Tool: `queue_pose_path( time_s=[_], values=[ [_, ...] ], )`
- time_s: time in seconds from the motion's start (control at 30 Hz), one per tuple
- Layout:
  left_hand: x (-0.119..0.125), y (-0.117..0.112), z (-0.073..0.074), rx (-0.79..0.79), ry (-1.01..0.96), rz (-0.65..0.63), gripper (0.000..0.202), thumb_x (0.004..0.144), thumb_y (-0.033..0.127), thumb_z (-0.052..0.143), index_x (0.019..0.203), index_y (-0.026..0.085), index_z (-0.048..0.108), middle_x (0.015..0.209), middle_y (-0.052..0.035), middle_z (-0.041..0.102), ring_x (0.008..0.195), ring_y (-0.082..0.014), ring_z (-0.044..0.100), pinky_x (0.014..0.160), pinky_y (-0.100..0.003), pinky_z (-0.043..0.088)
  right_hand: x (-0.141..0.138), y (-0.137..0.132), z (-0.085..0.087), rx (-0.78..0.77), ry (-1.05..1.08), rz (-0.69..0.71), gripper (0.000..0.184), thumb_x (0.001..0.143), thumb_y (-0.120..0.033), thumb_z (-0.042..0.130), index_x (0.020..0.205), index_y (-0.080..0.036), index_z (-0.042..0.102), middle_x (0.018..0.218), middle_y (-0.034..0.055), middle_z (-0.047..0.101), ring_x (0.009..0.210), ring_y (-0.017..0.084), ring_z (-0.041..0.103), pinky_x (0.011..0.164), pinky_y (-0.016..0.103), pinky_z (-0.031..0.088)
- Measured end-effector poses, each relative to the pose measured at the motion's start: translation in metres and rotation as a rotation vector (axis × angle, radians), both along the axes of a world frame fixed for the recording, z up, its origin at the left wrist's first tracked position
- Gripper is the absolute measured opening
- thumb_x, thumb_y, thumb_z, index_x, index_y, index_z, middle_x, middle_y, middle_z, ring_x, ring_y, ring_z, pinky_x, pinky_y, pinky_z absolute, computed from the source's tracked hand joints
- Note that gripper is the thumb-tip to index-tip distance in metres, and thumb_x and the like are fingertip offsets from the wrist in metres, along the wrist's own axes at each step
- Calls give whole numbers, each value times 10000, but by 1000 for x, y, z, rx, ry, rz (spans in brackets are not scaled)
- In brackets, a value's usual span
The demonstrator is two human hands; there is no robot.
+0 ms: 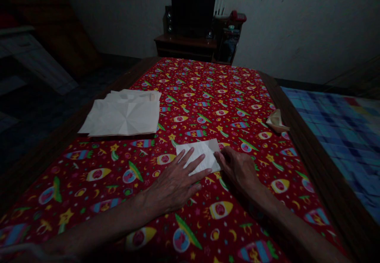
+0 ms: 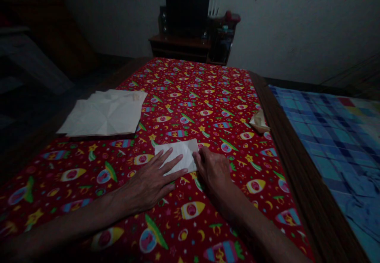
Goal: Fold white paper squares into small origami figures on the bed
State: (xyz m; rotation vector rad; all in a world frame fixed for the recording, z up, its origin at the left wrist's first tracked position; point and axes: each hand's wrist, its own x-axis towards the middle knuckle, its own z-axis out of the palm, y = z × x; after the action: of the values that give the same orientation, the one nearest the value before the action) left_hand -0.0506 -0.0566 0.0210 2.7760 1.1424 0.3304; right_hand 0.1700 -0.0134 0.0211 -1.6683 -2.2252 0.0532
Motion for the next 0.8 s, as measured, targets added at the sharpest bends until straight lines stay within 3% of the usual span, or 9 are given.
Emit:
queue_pose_path(
  time_s=[0.1, 0.17, 0.23, 0.3, 0.43, 0.6, 0.8],
  values=[
    [0, -1, 0, 8, -20, -1, 450, 912, 312, 462, 1353, 336, 378, 1469, -25, 312, 1384, -312, 167, 1086, -555, 254, -1, -7, 7, 106, -73, 8, 301, 913, -331, 389, 823, -162, 621, 652, 52, 639, 562, 157, 552, 504, 247, 335],
    [1, -1, 0, 14, -34, 2, 420, 907, 309, 474, 1323, 323, 422, 1464, -29, 322, 1385, -307, 170, 1087, -548, 259, -6, -19, 11, 223, -112, 103, 291, 918, -244, 368, 968, -127, 629, 898, 125, 680, 816, 216, 608, 642, 293, 438],
    [2, -2, 1, 10, -40, 4, 347, 901, 305, 484, 1247, 283, 507, 1453, -38, 338, 1386, -306, 164, 1092, -542, 256, -12, -35, 10, 286, -111, 309, 347, 914, -190, 368, 1197, -102, 548, 1198, 156, 596, 1115, 248, 526, 873, 364, 451],
    [2, -2, 1, 6, -39, 3, 297, 904, 303, 475, 1185, 247, 554, 1445, -49, 348, 1388, -309, 153, 1098, -540, 250, -17, -51, 6, 212, -120, 485, 457, 915, -252, 402, 1337, -76, 413, 1384, 160, 431, 1311, 269, 334, 1032, 449, 356],
    [2, -1, 1, -4, -24, -2, 335, 902, 299, 475, 1232, 259, 516, 1481, -45, 285, 1393, -316, 125, 1097, -544, 247, -11, -64, -3, 41, -175, 558, 666, 902, -396, 442, 1426, -43, 232, 1497, 167, 196, 1384, 259, 162, 1074, 436, 337],
    [-4, -3, 2, 9, -9, -23, 455, 901, 267, 486, 1345, 304, 392, 1486, -39, 280, 1393, -288, 148, 1085, -522, 283, 13, -63, -6, 21, -182, 507, 695, 906, -413, 434, 1454, -85, 158, 1497, 143, 203, 1384, 242, 156, 1083, 431, 328],
    [-22, -9, -2, 42, 23, -41, 403, 934, 269, 427, 1335, 298, 409, 1442, -4, 374, 1376, -243, 229, 1078, -474, 316, 19, -67, -10, 42, -166, 432, 674, 903, -395, 443, 1456, -122, 170, 1478, 134, 258, 1371, 240, 207, 1081, 466, 321]
  ],
)
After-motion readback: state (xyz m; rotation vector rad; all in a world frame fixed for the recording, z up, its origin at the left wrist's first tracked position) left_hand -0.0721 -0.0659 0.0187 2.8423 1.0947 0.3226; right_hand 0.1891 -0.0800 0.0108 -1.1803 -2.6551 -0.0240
